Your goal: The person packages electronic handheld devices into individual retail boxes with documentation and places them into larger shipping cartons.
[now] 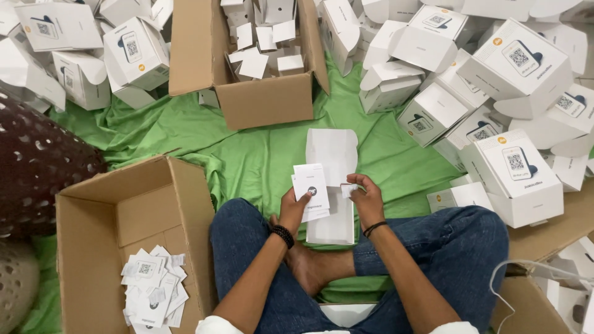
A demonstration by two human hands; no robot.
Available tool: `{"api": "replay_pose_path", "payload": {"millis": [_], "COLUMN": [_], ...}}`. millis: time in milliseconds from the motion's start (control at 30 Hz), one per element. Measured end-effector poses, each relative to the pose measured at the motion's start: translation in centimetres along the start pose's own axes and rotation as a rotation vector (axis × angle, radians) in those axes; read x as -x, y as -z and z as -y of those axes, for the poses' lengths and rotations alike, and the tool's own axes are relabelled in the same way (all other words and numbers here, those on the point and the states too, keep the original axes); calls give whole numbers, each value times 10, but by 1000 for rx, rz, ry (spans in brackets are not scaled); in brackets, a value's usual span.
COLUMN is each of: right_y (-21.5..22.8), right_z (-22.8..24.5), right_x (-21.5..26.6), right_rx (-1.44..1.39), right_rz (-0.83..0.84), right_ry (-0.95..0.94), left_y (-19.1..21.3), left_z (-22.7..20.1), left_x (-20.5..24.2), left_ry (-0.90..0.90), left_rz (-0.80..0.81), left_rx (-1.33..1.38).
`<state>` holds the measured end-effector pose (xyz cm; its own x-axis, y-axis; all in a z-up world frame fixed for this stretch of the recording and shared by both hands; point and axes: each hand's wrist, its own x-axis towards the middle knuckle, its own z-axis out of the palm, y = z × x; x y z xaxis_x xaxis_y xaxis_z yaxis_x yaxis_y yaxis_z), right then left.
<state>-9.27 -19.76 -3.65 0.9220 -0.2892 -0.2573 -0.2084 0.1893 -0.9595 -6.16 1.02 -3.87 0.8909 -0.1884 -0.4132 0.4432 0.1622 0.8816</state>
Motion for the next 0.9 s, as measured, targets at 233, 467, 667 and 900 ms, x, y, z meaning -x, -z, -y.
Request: {"api": "replay_pose_path", "payload": {"millis": [233,467,667,900], "right_y": [-80,-186,-221,-158], "right_z": [68,98,76,71], "right_x": [48,93,112,64], "right_rx": [66,559,462,483], "right_rz": [223,411,661,572], "right_ry": [150,716,761,434], "left_y": [-6,67,204,298], "left_z": [-44,-79,-56,-11], "left_x": [49,122,203,226], "left_ry": [92,-225,-414,124], "left_rz": [76,-251,-808,-1089], "left_rx": [231,579,367,-755]}}
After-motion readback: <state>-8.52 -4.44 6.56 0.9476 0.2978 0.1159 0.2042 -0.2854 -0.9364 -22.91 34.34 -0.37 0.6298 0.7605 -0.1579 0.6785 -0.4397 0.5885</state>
